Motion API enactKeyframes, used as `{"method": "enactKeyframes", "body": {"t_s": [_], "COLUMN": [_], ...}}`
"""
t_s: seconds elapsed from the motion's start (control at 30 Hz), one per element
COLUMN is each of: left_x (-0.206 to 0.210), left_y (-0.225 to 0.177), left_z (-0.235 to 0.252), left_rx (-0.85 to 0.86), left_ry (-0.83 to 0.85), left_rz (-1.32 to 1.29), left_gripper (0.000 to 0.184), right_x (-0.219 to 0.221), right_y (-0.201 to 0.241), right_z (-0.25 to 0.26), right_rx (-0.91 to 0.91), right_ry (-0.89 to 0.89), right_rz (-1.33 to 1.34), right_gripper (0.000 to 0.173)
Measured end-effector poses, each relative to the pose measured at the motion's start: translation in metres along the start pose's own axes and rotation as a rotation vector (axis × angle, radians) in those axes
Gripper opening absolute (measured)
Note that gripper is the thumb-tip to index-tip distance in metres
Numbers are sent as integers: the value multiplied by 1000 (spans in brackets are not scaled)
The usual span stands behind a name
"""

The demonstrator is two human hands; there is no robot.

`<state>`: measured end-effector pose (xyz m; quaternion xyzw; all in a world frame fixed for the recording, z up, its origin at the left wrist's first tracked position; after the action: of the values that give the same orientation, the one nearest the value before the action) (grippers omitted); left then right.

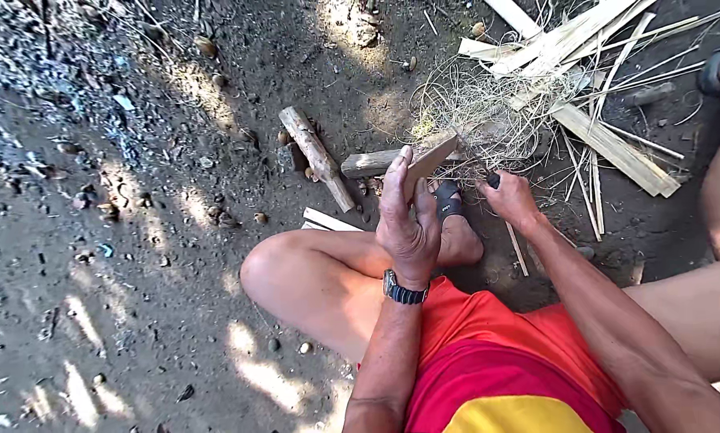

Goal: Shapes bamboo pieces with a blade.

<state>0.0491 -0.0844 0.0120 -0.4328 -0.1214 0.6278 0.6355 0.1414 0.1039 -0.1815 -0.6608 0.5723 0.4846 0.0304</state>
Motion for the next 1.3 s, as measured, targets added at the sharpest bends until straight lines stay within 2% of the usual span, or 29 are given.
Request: {"method": "enactKeyframes", "body": {"t_s": [0.13,0.17,0.2,0.27,0.33,0.37,0.4,0.47,0.57,0.67,0.77,0.93,1.0,1.07,1.13,1.23,1.3], "left_x": [2,0,-1,-4,-7,-8,-8,-12,-7,-2,2,3,7,10,13,13,14], "left_y": [1,2,4,7,8,9,11,10,13,10,7,6,2,0,0,-2,-2], "left_z": [-1,-1,1,4,3,4,4,-4,5,16,25,32,31,31,34,38,43], "left_rx": [-27,-41,-46,-55,-47,-30,-19,-44,-23,-41,-77,-86,-43,-14,-21,-41,-22], "left_ry": [18,19,9,0,9,9,4,17,-23,-23,-9,2,28,40,36,71,69], "left_rz": [-14,-48,-83,-128,-133,-128,-123,-117,-92,-104,-102,-129,-124,-110,-112,-114,-156], "left_gripper": [63,68,74,77,65,59,56,57,53,50,50,52,52,50,49,50,50], "right_x": [-21,-17,-10,11,25,21,13,1,-23,-24,-12,26,32,26,7,-17,-13], "right_y": [63,65,59,27,-7,-7,3,35,82,85,66,-3,-21,-18,3,46,47], "right_z": [-65,-66,-54,-16,10,11,5,-41,-94,-97,-68,0,13,11,-7,-49,-46], "right_rx": [-398,-417,-376,-164,29,55,26,-127,-419,-495,-376,-5,64,74,21,-290,-368], "right_ry": [-205,-223,-213,-101,-9,5,8,-8,-196,-267,-248,-54,-12,-4,-21,-213,-282], "right_rz": [201,210,187,97,59,45,52,122,292,356,297,97,37,25,79,194,242], "right_gripper": [36,36,40,46,44,44,44,43,33,29,36,43,43,43,45,43,40]}}
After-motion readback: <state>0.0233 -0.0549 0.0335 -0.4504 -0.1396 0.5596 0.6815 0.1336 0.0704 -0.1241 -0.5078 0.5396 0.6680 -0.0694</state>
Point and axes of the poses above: each hand's wrist, its own z-axis towards the middle knuckle, its own x-axis out of the palm, y = z × x, the point moved 6 cm from there along z, towards the middle knuckle, and after that the axes turned 5 degrees about x, right-handed, at the moved point
